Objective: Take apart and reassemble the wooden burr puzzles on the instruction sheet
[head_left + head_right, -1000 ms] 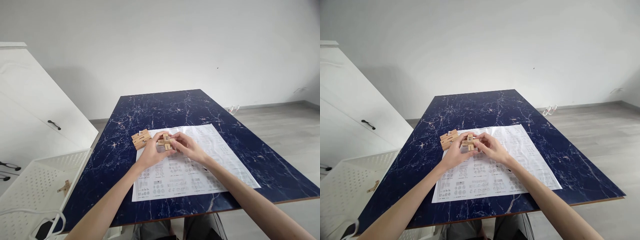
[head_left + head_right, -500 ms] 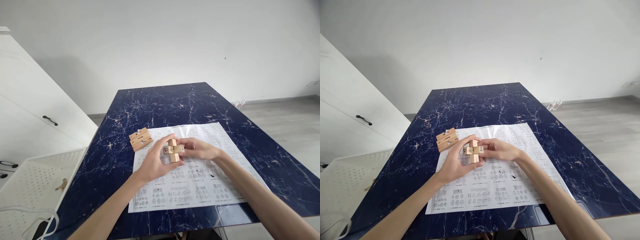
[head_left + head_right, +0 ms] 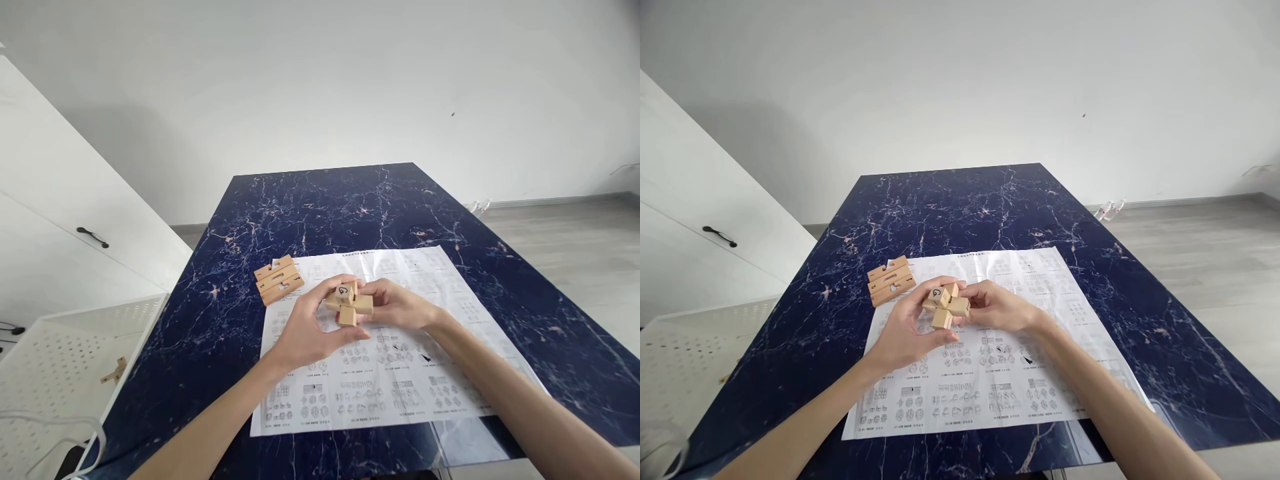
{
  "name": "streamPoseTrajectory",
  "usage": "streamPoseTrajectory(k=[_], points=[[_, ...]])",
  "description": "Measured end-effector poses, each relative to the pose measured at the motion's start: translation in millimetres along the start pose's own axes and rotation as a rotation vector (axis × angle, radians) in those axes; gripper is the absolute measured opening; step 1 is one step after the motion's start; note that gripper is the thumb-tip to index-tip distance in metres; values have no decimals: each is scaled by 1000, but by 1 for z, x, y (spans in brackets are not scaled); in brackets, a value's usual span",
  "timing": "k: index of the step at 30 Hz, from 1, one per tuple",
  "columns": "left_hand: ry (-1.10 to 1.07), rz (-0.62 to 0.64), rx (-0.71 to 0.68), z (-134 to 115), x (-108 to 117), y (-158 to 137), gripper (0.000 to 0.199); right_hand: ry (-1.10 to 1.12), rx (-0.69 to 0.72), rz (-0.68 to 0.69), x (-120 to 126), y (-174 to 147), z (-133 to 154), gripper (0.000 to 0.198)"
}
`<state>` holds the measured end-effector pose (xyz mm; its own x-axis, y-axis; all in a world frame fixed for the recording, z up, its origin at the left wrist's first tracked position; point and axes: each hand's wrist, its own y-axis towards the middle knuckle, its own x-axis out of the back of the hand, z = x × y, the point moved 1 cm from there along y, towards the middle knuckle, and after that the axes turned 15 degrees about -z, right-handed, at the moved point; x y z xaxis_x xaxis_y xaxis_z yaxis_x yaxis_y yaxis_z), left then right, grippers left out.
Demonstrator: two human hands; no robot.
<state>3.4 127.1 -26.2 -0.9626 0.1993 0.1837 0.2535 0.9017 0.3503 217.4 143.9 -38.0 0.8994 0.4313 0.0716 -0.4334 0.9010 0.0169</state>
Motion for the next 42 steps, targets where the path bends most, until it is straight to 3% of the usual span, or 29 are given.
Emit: streamPoseTrajectory(k=[11,19,30,42], points=[[22,-69,-30,1,-2,2,71,-75,20,-136,-3,2,-1,25],[130,-212,-86,2,-5,0,70,-143,95,-425,-14,4,-2,8],[124,-188,-79,3,-2,3,71,10,60,-397,-18,4,-5,11],[146,-247,-49,0,-3,1,68,-105,105,-475,-21,1,-6,15]])
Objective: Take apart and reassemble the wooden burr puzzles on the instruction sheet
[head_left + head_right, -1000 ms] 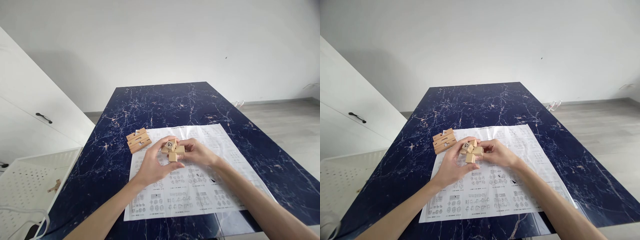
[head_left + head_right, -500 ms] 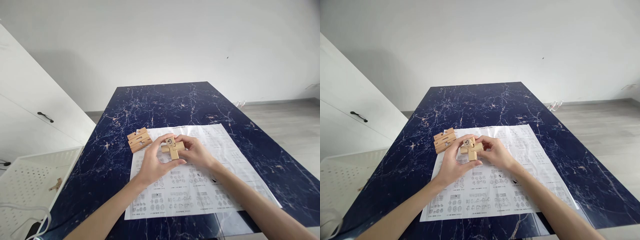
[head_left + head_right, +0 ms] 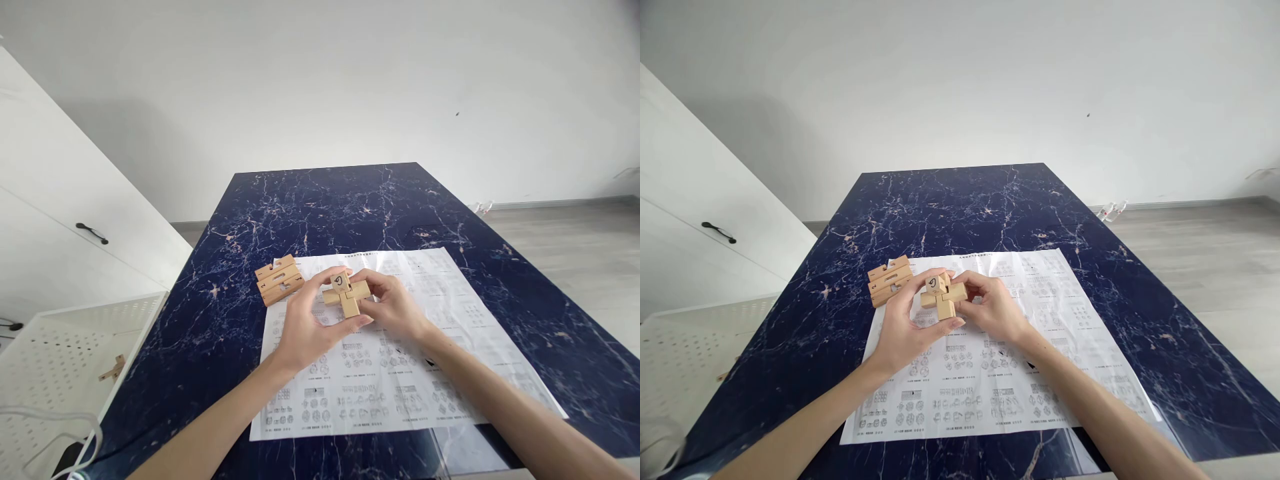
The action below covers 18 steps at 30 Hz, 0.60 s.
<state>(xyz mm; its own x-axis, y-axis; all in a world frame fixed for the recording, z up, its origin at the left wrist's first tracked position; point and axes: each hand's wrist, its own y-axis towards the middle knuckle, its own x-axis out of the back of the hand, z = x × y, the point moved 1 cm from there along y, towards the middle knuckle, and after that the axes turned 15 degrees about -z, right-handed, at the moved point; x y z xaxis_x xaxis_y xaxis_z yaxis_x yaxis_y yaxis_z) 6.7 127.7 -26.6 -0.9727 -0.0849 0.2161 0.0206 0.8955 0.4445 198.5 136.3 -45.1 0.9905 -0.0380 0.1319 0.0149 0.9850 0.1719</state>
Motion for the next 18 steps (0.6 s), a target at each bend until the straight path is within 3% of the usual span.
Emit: streamPoseTrajectory(k=[4,7,11,18], points=[[-5,38,46,0,0,1,67,-19,-11,-10,0,1,-2,15],[-22,49,119,2,0,1,71,-63,25,-120,1,2,-3,12],[-58,63,211,2,-1,1,74,-161,154,-279,2,0,-3,12],[-49,75,301,-1,-1,2,60,-326,433,-271,-3,-7,-3,4]])
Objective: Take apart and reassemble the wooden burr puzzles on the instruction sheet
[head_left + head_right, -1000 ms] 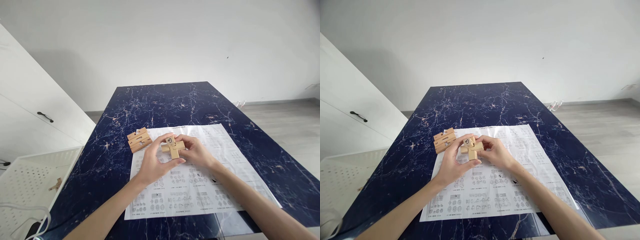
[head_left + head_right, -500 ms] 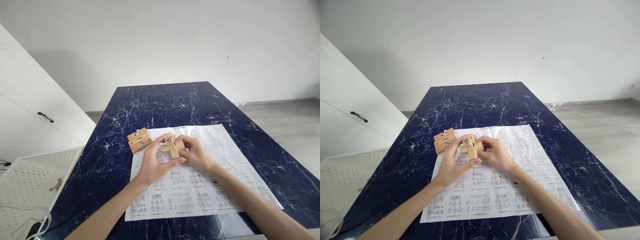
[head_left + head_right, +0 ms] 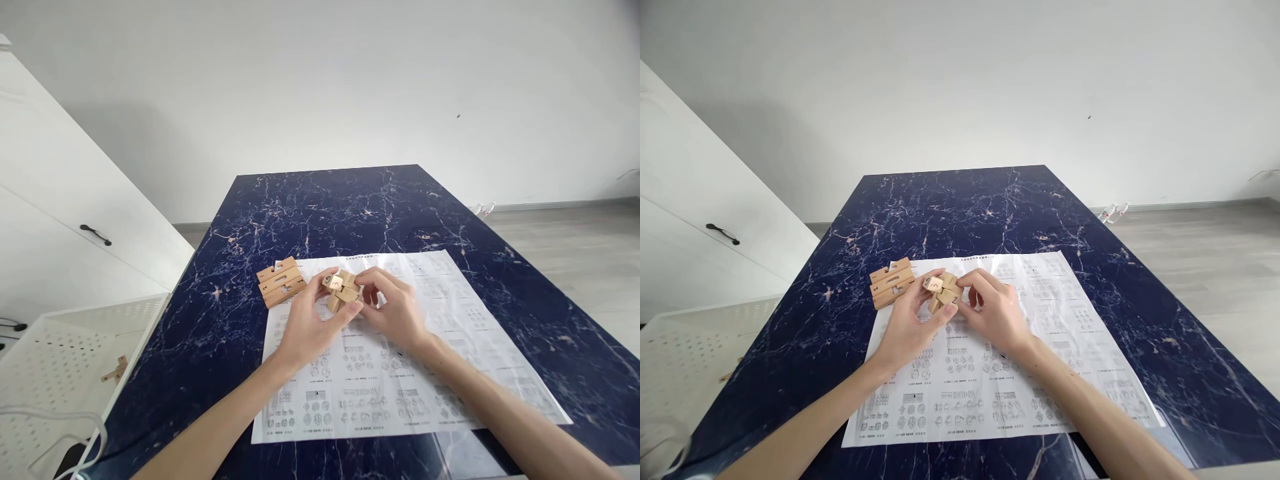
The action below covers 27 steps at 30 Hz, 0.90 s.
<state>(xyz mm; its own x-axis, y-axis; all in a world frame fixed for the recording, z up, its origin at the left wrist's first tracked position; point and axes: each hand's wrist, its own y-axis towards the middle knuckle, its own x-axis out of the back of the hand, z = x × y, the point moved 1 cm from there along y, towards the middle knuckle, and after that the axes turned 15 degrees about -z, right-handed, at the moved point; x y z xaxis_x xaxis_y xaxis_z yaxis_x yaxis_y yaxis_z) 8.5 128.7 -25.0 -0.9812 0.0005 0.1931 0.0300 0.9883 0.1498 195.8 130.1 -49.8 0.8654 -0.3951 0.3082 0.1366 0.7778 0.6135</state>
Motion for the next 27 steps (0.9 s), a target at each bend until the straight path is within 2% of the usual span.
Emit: streamPoseTrajectory(k=[2,8,12,19,27], points=[[11,-16,0,0,0,1,57,26,-28,49,0,1,1,3],[20,-56,-24,3,4,6,60,261,-372,283,3,13,1,24],[42,-38,-66,1,5,6,56,376,-456,426,5,14,-1,30],[63,-53,-113,-8,4,5,34,366,-426,378,5,10,-4,27],[73,-42,-106,-7,5,6,32,329,-424,307,5,8,-3,30]])
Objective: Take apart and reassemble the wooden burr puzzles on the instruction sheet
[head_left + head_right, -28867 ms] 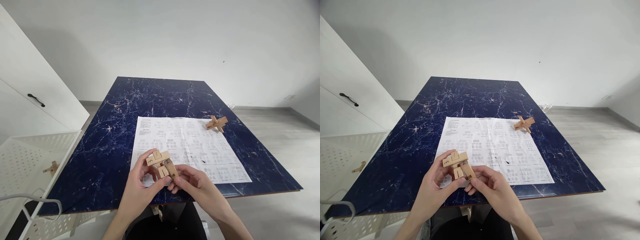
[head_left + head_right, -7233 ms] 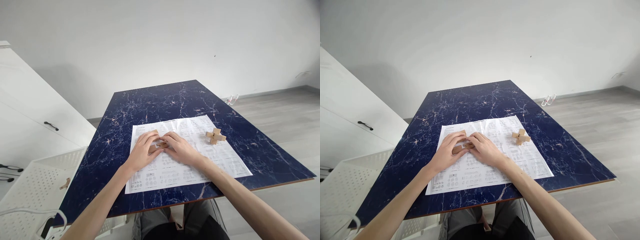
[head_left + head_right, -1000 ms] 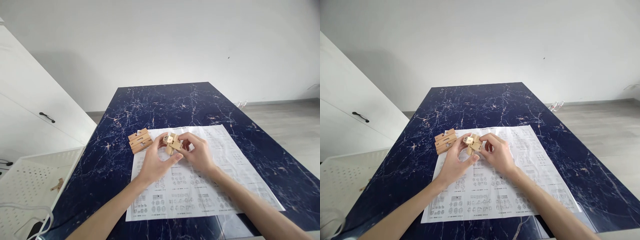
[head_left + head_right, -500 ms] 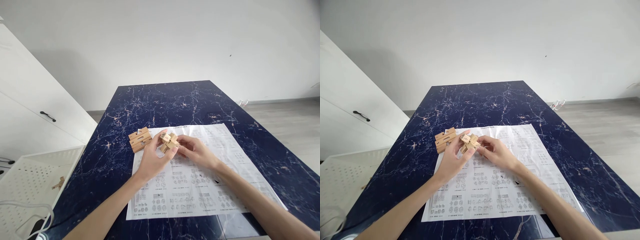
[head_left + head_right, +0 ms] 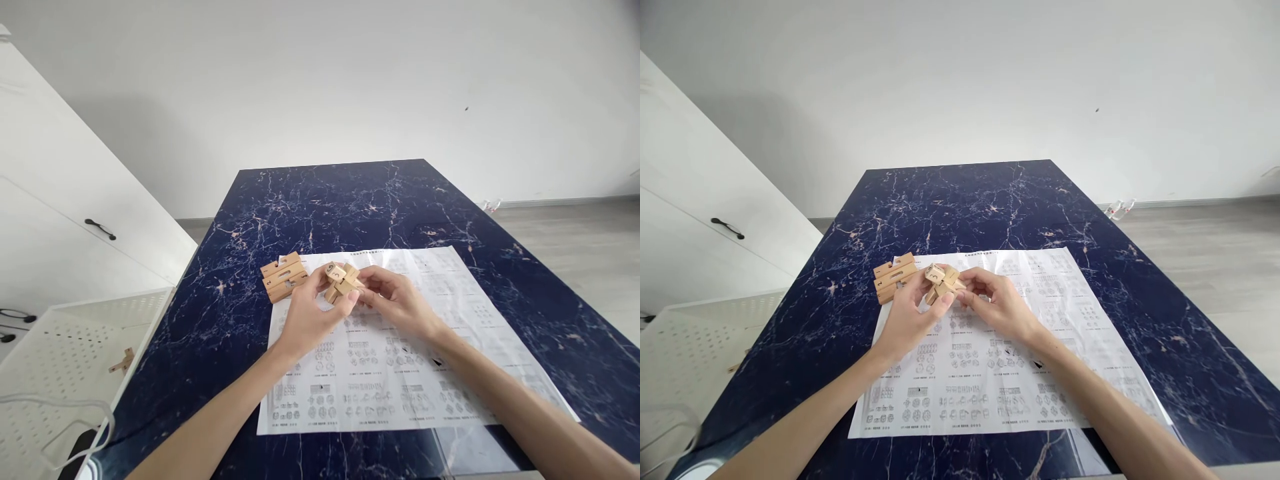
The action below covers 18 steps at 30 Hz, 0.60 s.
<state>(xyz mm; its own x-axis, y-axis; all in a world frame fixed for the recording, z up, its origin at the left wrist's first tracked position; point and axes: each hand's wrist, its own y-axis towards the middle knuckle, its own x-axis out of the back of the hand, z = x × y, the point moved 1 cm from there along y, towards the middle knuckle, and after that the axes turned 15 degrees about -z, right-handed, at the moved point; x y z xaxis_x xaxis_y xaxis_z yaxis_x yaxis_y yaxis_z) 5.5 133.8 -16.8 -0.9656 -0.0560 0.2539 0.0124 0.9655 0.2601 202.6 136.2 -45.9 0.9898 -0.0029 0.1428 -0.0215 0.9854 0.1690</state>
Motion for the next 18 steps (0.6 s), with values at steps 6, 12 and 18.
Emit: streamPoseTrajectory(k=[6,12,18], points=[[2,82,22,3,3,1,32,29,-32,18,1,-1,-3,33],[-23,107,57,6,3,1,34,60,-72,2,1,-2,-6,34],[37,169,41,10,5,1,33,85,-95,13,2,-4,-3,37]])
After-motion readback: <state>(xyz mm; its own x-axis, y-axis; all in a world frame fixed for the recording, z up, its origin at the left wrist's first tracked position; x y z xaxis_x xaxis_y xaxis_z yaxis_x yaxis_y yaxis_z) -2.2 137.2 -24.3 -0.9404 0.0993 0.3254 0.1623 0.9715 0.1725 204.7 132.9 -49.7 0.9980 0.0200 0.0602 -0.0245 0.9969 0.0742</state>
